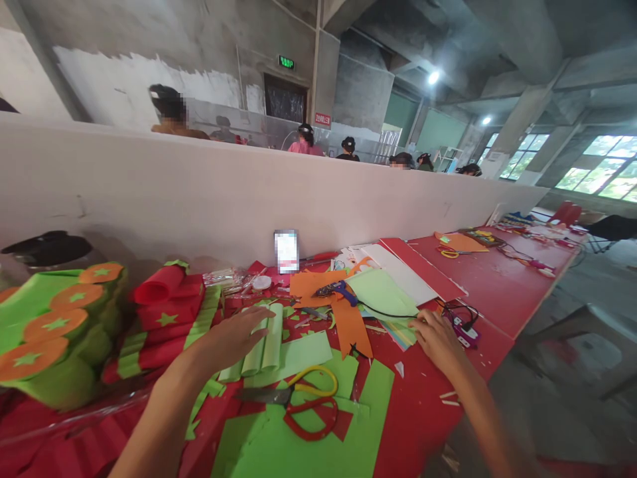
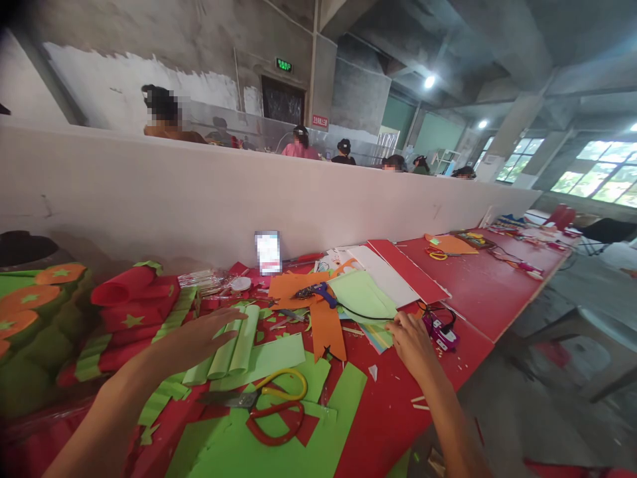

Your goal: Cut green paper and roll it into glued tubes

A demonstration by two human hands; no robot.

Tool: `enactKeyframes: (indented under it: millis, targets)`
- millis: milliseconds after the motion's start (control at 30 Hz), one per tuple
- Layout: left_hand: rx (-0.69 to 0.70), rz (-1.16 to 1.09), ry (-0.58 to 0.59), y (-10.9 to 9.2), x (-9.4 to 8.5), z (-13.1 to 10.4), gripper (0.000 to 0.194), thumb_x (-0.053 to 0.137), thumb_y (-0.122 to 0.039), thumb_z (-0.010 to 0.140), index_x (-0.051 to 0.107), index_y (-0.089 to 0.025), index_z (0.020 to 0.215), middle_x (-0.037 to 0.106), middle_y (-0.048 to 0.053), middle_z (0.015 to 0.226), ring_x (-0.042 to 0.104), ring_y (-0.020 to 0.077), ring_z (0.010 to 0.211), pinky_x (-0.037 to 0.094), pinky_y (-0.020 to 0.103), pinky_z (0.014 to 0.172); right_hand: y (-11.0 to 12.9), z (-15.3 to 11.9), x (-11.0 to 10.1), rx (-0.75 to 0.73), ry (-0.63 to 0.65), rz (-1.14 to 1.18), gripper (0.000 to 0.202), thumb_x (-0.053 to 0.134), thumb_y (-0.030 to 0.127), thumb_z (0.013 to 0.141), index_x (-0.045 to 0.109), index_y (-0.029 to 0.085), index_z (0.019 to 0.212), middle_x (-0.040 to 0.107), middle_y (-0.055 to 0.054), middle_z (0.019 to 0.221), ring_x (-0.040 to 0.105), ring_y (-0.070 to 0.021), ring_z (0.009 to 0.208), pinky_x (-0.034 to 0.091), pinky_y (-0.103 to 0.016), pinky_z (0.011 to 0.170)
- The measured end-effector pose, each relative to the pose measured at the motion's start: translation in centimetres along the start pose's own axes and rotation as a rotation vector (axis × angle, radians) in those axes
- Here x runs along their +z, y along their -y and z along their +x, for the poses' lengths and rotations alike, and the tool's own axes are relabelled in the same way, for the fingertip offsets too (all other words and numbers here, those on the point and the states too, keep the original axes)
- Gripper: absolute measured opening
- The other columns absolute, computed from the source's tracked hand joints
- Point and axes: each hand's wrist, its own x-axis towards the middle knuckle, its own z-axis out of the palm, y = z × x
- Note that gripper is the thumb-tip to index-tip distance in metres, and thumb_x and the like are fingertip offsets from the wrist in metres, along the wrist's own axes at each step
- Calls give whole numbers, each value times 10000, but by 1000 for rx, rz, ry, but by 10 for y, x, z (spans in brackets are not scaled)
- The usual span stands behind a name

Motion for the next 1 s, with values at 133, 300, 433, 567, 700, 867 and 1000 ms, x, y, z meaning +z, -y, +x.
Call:
enactKeyframes:
  millis: [133, 300, 433, 567, 700, 867, 1000]
  targets:
    - [-2, -20, 5, -2, -1, -1, 456, 384, -416, 913, 568, -240, 1291, 561, 55, 1400, 536, 258, 1268, 423, 377, 1060, -2, 0, -3, 19, 18, 120, 224, 446, 103, 907, 645, 197, 947, 621, -81, 896, 577, -237, 867, 422, -326, 779]
    - [8, -20, 9, -2, 1, 0, 447, 368, -413, 931, 560, -245, 1298, 568, 51, 1393, 522, 241, 1281, 422, 372, 1059, -9, 4, -4, 32, 68, 227, 278, 425, 39, 863, 655, 191, 899, 665, -74, 843, 609, -219, 838, 446, -291, 742]
    - [8, -11, 20, -3, 0, 0, 440, 362, -401, 931, 562, -246, 1291, 565, 49, 1397, 525, 239, 1279, 419, 370, 1059, -10, 9, -6, 16, 102, 194, 334, 431, 6, 799, 694, 190, 892, 701, -82, 853, 613, -236, 871, 430, -309, 769]
    - [9, -6, 6, -5, -2, -2, 452, 365, -391, 922, 559, -222, 1294, 566, 75, 1393, 539, 250, 1262, 426, 377, 1053, -2, 11, -13, -30, 167, 131, 311, 432, 20, 793, 682, 205, 796, 686, -52, 780, 606, -218, 790, 384, -305, 735]
    - [33, -19, -24, -6, -2, -3, 434, 370, -375, 911, 584, -222, 1257, 599, 76, 1355, 566, 245, 1229, 425, 366, 1058, 7, 13, -21, -52, 171, 57, 307, 452, -22, 710, 647, 214, 727, 666, -28, 744, 594, -202, 756, 330, -302, 739]
    - [30, -35, -27, -12, -6, -3, 421, 381, -382, 902, 596, -235, 1233, 608, 72, 1344, 578, 251, 1215, 448, 372, 1036, 17, 23, -33, -62, 170, -13, 330, 443, -64, 667, 625, 208, 711, 674, -35, 738, 570, -206, 771, 279, -310, 718]
    - [19, -19, 2, -13, -7, -3, 429, 372, -370, 906, 586, -227, 1249, 591, 76, 1364, 560, 248, 1238, 441, 375, 1041, 25, 33, -37, -79, 177, -49, 328, 446, -73, 686, 613, 207, 716, 668, -35, 705, 557, -210, 778, 260, -311, 710]
